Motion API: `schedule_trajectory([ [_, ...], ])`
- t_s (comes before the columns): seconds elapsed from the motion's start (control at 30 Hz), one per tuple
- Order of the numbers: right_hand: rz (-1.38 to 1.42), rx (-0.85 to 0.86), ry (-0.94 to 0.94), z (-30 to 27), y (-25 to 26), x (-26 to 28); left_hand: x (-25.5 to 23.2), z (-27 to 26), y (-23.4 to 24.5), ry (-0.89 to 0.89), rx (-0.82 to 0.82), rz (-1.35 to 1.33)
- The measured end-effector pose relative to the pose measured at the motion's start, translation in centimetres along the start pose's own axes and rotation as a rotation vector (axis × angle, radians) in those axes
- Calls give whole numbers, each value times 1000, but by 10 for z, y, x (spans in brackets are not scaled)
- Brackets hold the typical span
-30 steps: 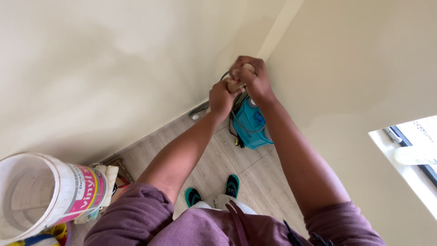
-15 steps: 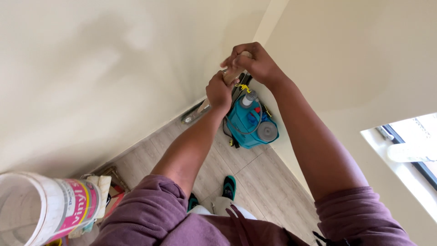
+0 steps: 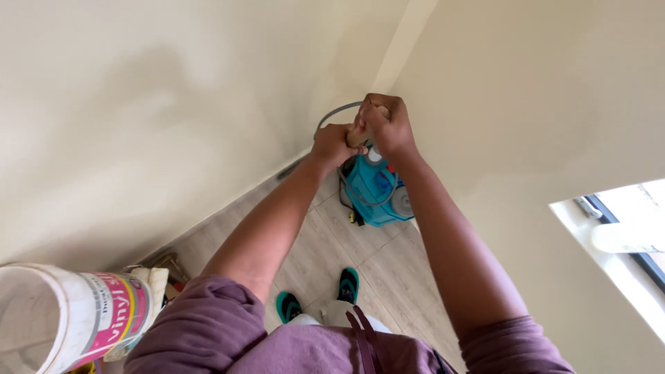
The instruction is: The recorder is assembling a mop by attaching a metal component to a wooden handle.
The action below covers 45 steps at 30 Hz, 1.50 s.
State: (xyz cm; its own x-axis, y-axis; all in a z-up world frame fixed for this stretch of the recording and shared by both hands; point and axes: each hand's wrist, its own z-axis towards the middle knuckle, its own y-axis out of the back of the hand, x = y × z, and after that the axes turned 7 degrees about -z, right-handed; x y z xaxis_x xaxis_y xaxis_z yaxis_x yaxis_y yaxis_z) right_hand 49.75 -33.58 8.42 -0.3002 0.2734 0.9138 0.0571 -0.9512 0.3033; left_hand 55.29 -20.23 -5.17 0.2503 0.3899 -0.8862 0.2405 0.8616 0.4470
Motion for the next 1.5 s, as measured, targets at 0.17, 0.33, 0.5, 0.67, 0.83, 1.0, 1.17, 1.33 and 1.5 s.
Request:
schedule_trajectory([
  [0.17, 56, -28, -61, 17, -24, 17, 1, -22, 29, 73, 80, 12],
  [0.33, 187, -21, -126, 0, -47, 31, -16, -73, 35, 157, 36, 17],
  [0.5, 285, -114, 12, -33, -65, 53, -24, -95, 45, 83, 2, 47],
  [0.67, 249, -172, 52, -60, -108, 53, 15, -110, 50, 5, -90, -72],
  [0.83, 72, -166, 101, -93, -137, 53, 46, -129, 47, 45, -100, -310],
  [1.0, -69, -238, 34, -73, -141, 73, 41, -136, 43, 81, -52, -365],
  [1.17, 194, -213, -78, -64, -144, 70, 28, -173, 44, 218, -6, -344],
  [1.33, 296, -165, -113, -81, -155, 86, 28, -198, 58, 112, -15, -277],
  [1.5, 292, -133, 75, -93, -187, 114, 0, -221, 117, 144, -80, -199],
])
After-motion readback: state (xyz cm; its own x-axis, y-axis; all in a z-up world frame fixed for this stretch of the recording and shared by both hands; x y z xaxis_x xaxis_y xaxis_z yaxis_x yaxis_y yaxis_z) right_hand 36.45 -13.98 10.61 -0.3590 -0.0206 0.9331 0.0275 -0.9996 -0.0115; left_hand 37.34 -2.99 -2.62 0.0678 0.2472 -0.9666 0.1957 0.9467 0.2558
